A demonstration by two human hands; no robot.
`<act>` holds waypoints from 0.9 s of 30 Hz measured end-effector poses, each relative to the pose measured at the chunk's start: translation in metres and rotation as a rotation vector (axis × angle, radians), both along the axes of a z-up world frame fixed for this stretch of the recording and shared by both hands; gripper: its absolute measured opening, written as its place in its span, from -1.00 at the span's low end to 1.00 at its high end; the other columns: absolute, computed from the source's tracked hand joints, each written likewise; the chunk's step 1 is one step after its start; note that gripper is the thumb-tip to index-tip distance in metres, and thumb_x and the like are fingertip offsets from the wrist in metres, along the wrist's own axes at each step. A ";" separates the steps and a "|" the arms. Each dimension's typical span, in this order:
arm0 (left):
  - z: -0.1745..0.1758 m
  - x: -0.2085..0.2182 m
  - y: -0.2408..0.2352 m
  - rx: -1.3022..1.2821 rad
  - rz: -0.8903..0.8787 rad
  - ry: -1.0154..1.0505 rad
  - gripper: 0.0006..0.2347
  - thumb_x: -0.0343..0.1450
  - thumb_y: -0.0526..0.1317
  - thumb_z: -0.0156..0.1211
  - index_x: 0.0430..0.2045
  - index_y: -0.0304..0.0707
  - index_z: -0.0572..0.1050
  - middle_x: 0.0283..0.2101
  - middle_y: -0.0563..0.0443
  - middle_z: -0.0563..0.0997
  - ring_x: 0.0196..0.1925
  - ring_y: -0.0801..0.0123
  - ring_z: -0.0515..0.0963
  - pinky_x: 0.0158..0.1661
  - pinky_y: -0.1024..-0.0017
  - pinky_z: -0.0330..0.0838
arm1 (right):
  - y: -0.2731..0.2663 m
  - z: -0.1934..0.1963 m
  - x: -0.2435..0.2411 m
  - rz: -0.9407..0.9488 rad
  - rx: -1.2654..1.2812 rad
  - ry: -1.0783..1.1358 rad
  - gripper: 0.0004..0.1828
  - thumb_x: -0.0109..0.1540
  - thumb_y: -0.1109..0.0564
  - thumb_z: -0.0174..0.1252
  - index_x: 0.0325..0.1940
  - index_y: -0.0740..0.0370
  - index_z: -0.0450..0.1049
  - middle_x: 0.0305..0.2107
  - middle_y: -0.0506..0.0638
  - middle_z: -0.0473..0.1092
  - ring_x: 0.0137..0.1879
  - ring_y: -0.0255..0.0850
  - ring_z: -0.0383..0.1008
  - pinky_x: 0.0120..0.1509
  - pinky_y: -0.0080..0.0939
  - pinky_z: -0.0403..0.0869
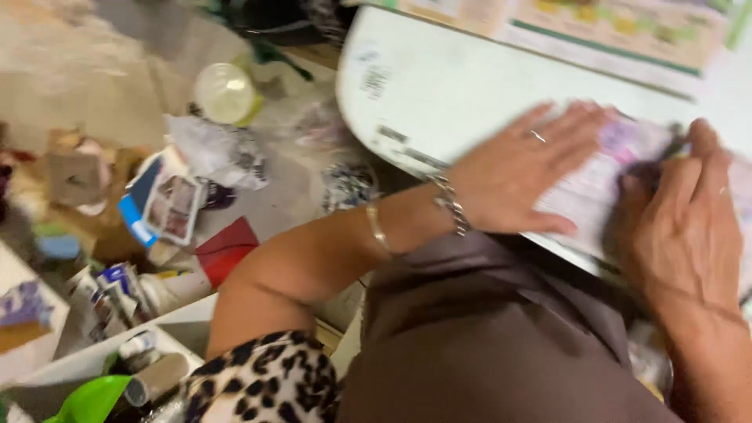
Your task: Rolling thin paper tubes using a wooden stick as a guide and applying glue to secure them.
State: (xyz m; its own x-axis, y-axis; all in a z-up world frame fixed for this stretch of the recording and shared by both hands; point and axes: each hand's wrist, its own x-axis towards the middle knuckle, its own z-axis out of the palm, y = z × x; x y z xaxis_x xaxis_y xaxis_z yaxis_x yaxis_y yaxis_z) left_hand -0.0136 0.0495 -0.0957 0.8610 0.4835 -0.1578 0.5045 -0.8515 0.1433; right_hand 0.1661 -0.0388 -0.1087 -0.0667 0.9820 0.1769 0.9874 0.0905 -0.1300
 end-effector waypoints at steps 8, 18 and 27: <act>-0.015 -0.001 0.003 0.097 -0.042 -0.164 -0.28 0.26 0.39 -0.25 0.12 -0.18 0.21 0.27 -0.06 0.01 0.33 0.23 -0.16 0.30 0.17 -0.27 | 0.014 -0.008 -0.012 0.402 0.107 0.182 -0.41 0.20 0.32 -0.10 0.32 0.55 0.07 0.28 0.39 0.05 0.37 0.26 0.05 0.39 0.28 0.04; 0.010 -0.017 0.012 0.174 -0.110 0.187 -0.48 0.62 0.19 -0.42 0.30 -0.15 -0.26 0.35 0.05 -0.31 0.40 0.42 -0.30 0.36 0.36 -0.33 | -0.001 -0.009 0.012 0.297 -0.051 0.175 -0.17 0.12 -0.12 -0.14 0.29 0.61 0.08 0.27 0.50 0.02 0.39 0.33 -0.05 0.43 0.14 -0.05; -0.009 -0.022 0.012 0.149 -0.055 0.118 -0.62 0.68 -0.01 -0.31 0.31 0.00 -0.22 0.33 0.16 -0.30 0.40 0.48 -0.26 0.37 0.39 -0.26 | -0.011 0.010 -0.008 0.222 -0.232 0.895 -0.26 0.04 0.35 -0.20 0.31 0.62 -0.17 0.19 0.52 -0.05 0.29 0.25 -0.04 0.36 0.07 -0.05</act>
State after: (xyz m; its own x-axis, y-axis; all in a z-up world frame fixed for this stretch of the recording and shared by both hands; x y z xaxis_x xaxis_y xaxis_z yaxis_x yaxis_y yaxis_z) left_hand -0.0355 0.0611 -0.1044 0.8666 0.4618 -0.1892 0.4623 -0.8856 -0.0442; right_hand 0.1583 -0.0493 -0.0990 -0.1903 0.9802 0.0552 0.4756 0.1412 -0.8683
